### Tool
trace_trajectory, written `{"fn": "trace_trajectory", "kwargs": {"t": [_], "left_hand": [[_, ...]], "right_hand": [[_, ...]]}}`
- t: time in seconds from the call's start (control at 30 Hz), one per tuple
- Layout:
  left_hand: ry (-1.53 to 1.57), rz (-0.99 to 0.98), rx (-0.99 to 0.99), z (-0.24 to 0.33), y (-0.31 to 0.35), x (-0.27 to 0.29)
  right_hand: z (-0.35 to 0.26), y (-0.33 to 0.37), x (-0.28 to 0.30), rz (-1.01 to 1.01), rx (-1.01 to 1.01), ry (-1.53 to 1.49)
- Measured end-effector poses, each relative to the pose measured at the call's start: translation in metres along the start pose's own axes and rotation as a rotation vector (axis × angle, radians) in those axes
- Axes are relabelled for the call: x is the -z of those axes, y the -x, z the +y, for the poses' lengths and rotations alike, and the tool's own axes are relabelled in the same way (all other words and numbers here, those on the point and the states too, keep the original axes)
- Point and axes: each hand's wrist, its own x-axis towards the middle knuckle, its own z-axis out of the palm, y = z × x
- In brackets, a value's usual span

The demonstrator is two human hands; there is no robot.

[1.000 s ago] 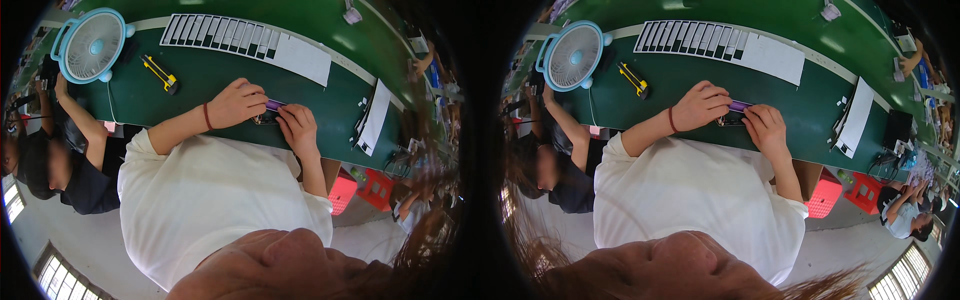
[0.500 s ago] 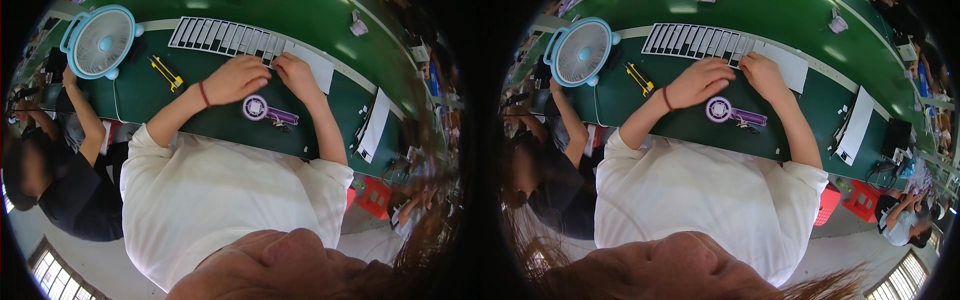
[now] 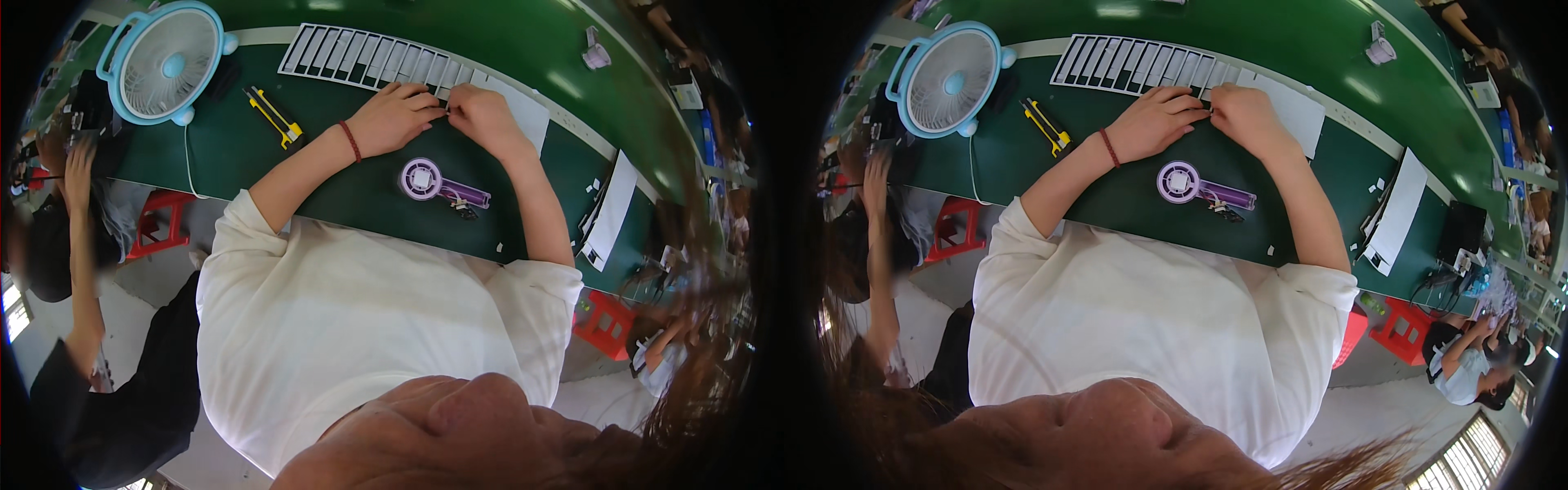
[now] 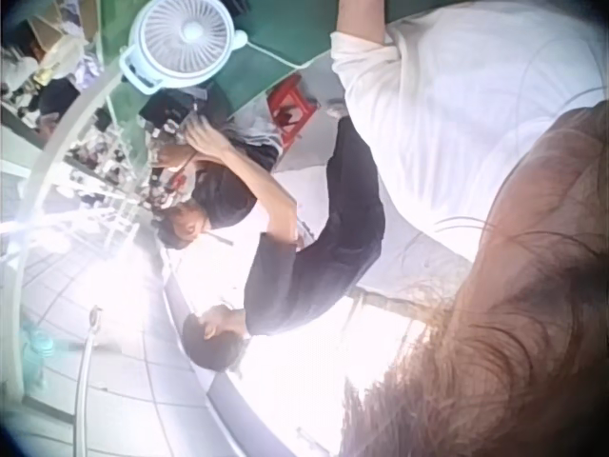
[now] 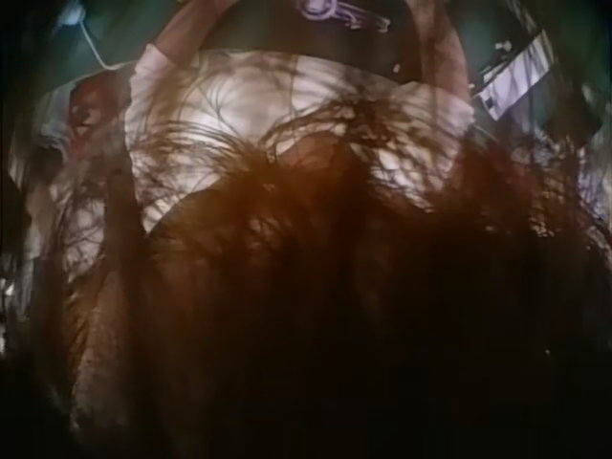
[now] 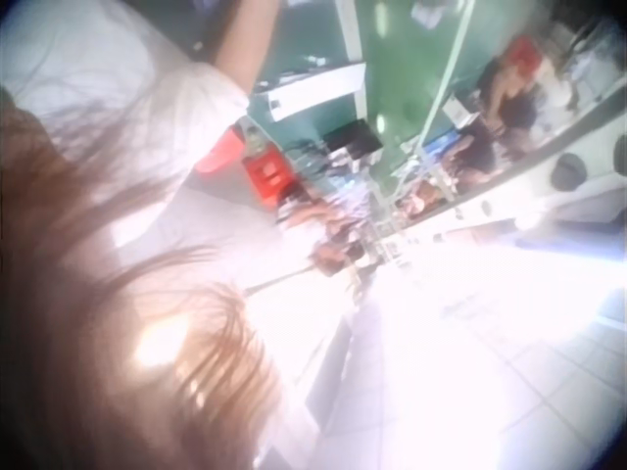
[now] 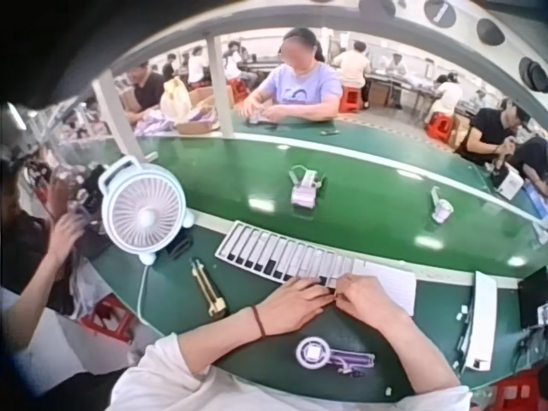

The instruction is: Assembling electronic components and applying adhesive tape to small circuit boards.

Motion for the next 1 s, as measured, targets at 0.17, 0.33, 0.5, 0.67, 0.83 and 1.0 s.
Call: {"fn": "trace_trajectory", "kwargs": {"t": [0.17, 0.33, 0.5, 0.67, 0.83, 1.0], "left_hand": [[0.004, -0.006, -0.014, 0.005, -0.001, 0.001], [-0.008, 0.024, -0.015, 0.006, 0.001, 0.0], [0.327, 0.28, 0.059, 0.011, -0.01, 0.031], [0.317, 0.4, 0.076, 0.039, -0.008, 0.052], [0.695, 0.382, 0.285, 0.044, -0.007, 0.041], [1.048, 0.228, 0.269, 0.041, -0.005, 0.035]], "right_hand": [[0.044, 0.02, -0.02, 0.055, -0.38, -0.794], [0.033, 0.036, -0.015, 0.178, -0.601, -1.31], [0.001, 0.048, -0.001, 0.213, -0.588, -1.385], [-0.031, 0.037, 0.0, 0.324, -0.531, -1.523], [-0.036, 0.043, -0.016, 0.425, -0.453, -1.389], [-0.04, 0.062, -0.01, 0.386, -0.432, -1.401]]}}
